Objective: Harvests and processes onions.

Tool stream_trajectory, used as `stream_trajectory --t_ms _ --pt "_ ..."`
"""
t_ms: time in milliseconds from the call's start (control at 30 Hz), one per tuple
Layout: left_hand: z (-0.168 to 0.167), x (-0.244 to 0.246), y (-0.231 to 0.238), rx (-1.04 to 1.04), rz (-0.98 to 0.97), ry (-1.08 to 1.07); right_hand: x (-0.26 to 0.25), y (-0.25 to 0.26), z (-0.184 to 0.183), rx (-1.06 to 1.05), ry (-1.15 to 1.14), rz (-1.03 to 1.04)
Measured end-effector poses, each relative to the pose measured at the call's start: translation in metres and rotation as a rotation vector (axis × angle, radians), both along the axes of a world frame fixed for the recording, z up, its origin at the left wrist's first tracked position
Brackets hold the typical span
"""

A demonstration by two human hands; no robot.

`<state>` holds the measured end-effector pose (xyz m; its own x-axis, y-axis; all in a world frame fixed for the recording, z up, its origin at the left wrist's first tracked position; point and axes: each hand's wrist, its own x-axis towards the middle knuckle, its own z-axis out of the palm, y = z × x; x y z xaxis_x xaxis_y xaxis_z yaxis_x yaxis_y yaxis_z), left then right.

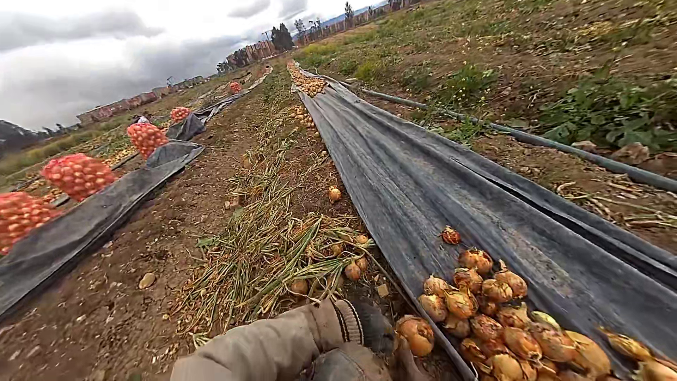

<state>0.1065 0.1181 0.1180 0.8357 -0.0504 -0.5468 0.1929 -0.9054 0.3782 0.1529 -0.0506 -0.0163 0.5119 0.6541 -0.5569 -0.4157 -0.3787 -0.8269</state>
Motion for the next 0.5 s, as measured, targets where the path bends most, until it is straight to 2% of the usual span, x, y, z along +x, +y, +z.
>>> stream_trajectory --t_ms 33,100,200,267,333,400,500 --pt "-0.006 0.009 -0.002 -0.004 -0.031 0.04 0.005 0.009 -0.005 0.079 0.044 -0.143" --pt "-0.021 0.028 0.006 0.031 0.048 -0.001 0.024 0.021 -0.007 0.127 0.115 -0.296" --pt "-0.065 0.056 0.061 0.113 0.395 -0.157 0.082 0.018 0.02 0.183 0.049 -0.378" --pt "-0.101 0.047 0.1 0.066 0.593 -0.176 0.129 0.005 0.035 0.262 -0.114 -0.474" --pt "-0.126 0.008 0.114 -0.016 0.636 -0.097 0.174 -0.002 0.029 0.294 -0.188 -0.468" --pt "-0.153 -0.047 0.104 -0.093 0.703 0.003 0.183 0.003 0.02 0.199 -0.223 -0.411" --pt "-0.22 -0.141 0.099 -0.129 0.996 -0.008 0.125 0.037 0.026 0.037 -0.249 -0.417"
